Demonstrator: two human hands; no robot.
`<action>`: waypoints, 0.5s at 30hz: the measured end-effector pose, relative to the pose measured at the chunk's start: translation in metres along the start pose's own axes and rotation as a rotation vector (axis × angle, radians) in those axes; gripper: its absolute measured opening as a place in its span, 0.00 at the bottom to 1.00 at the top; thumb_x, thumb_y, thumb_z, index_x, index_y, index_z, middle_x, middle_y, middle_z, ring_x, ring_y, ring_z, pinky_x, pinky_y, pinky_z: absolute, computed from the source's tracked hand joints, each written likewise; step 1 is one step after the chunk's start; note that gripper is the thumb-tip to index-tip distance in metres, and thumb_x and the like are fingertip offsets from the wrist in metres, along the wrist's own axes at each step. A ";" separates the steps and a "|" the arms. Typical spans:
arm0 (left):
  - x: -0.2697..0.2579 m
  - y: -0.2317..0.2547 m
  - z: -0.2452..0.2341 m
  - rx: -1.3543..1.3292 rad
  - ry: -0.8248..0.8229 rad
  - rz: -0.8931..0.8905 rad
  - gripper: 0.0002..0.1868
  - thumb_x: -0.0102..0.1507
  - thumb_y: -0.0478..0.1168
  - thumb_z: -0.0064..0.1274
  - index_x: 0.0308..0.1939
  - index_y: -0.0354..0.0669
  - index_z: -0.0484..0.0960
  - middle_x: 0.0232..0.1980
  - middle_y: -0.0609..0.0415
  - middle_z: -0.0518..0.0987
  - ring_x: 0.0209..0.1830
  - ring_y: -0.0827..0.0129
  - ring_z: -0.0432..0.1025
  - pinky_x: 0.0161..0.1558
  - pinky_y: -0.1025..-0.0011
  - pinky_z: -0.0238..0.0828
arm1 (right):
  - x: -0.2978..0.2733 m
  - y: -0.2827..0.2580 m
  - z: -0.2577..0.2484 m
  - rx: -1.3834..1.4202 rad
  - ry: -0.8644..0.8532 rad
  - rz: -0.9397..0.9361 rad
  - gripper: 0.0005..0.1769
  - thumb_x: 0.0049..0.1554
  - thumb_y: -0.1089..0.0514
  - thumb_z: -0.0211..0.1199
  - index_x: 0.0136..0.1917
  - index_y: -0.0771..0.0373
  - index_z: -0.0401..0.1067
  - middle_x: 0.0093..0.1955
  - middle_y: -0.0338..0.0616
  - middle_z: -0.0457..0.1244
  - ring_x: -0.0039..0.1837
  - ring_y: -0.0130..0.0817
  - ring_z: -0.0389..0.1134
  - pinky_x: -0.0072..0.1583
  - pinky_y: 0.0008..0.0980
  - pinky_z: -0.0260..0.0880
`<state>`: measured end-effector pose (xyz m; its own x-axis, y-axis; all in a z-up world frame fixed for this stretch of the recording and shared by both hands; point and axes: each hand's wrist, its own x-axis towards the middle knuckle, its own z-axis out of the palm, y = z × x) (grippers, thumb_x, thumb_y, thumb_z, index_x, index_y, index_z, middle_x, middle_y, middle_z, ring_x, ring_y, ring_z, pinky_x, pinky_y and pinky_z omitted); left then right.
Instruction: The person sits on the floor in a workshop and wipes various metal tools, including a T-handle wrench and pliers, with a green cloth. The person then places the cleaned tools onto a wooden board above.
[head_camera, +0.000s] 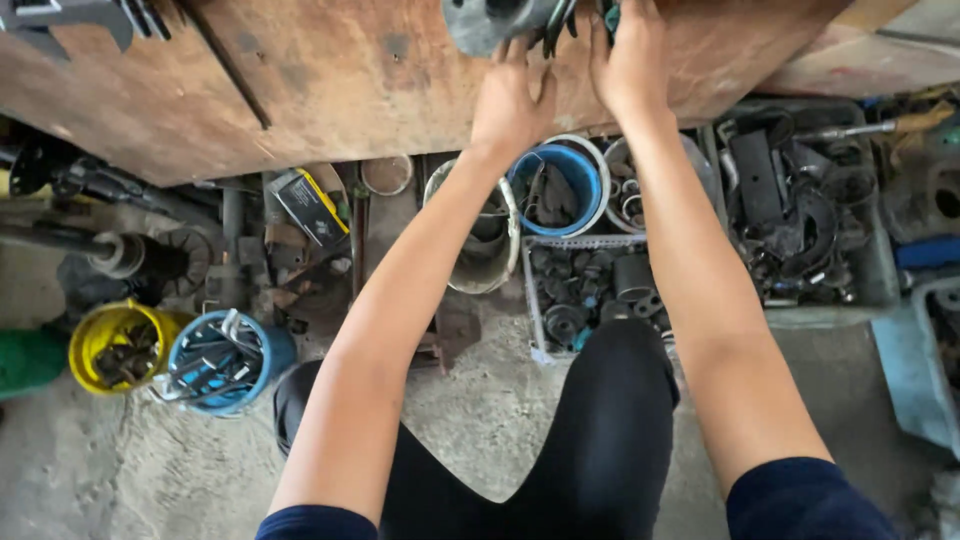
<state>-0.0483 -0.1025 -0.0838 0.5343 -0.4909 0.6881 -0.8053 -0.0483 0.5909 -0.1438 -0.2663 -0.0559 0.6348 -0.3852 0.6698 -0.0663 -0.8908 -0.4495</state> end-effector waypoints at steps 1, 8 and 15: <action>0.005 0.000 0.004 0.014 0.072 -0.004 0.21 0.63 0.35 0.59 0.59 0.32 0.75 0.55 0.30 0.77 0.51 0.37 0.74 0.50 0.53 0.76 | 0.001 0.002 -0.001 -0.048 0.004 -0.053 0.15 0.68 0.61 0.64 0.65 0.68 0.68 0.61 0.66 0.65 0.61 0.68 0.67 0.60 0.56 0.68; 0.023 0.021 0.012 0.007 0.145 -0.094 0.15 0.60 0.40 0.66 0.44 0.32 0.83 0.40 0.39 0.84 0.37 0.49 0.81 0.41 0.58 0.79 | -0.010 0.005 0.008 -0.110 -0.106 0.022 0.15 0.70 0.59 0.57 0.67 0.68 0.65 0.68 0.71 0.59 0.58 0.71 0.66 0.55 0.59 0.68; 0.023 0.027 0.020 -0.005 0.133 -0.349 0.12 0.62 0.40 0.60 0.45 0.34 0.85 0.39 0.41 0.86 0.36 0.56 0.85 0.39 0.63 0.82 | -0.019 0.012 0.015 -0.069 0.002 0.027 0.17 0.68 0.60 0.58 0.68 0.66 0.66 0.70 0.76 0.56 0.56 0.72 0.67 0.56 0.59 0.70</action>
<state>-0.0624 -0.1329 -0.0605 0.8054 -0.3286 0.4934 -0.5678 -0.1887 0.8012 -0.1450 -0.2662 -0.0825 0.6308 -0.4097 0.6590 -0.1360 -0.8945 -0.4259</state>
